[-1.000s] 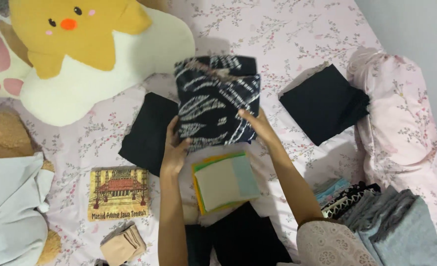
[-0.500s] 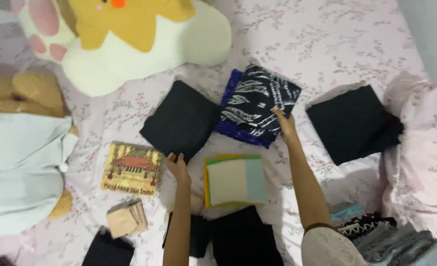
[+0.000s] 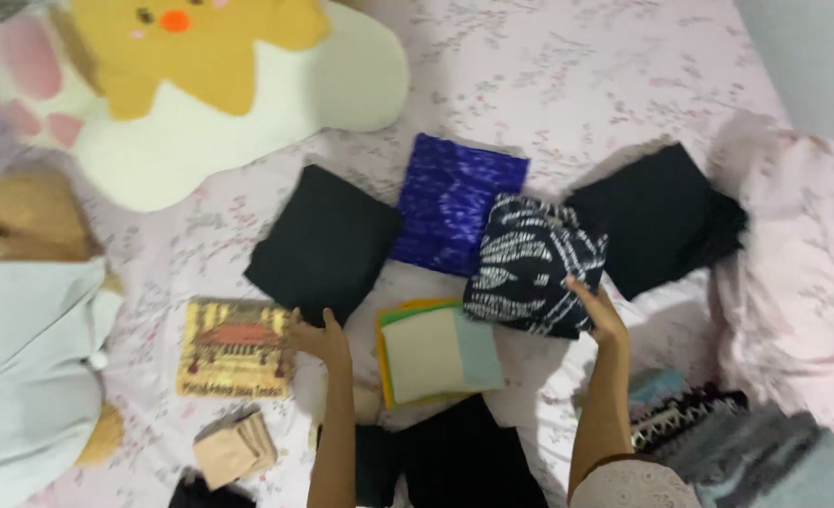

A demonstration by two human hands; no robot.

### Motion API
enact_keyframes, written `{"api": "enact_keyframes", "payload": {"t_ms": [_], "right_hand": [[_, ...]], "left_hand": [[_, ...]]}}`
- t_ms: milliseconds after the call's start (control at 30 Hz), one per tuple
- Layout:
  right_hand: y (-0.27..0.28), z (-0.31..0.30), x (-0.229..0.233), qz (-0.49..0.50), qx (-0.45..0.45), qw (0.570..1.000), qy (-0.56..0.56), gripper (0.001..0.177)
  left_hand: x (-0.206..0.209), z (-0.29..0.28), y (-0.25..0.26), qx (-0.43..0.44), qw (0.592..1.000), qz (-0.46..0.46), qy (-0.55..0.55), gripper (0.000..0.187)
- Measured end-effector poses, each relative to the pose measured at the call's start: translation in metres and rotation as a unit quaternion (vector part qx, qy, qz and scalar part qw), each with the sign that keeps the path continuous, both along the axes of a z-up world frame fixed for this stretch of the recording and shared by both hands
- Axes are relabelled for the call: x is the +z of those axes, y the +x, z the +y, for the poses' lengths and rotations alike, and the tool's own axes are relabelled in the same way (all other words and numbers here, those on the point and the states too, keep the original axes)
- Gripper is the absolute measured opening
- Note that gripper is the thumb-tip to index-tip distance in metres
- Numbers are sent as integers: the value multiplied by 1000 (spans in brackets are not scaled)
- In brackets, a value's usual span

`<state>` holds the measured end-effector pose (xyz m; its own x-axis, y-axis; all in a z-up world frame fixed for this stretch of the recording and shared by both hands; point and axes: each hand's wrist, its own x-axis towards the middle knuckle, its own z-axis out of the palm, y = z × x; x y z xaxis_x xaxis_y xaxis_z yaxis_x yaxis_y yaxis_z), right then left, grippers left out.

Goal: Sorting and stacking various items of folded clothing on a bed.

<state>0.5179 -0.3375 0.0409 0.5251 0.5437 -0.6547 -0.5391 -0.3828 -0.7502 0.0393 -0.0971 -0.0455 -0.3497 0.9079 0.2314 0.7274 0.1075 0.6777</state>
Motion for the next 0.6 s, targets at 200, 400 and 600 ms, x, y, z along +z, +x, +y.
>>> {"api": "enact_keyframes", "payload": {"t_ms": [200,400,600], "right_hand": [[87,-123,-207,-117,-197,973,8,103],[153,-50,-98,-140,-398,896,-140,100],[196,-39,-60,64,-310,940,125,77]], "left_hand": [[72,-24,98,-116,992,-38,-19,62],[72,-34,145,-209,978,-15,12,61],[61,-37,150,-222,975,-5,-11,56]]}}
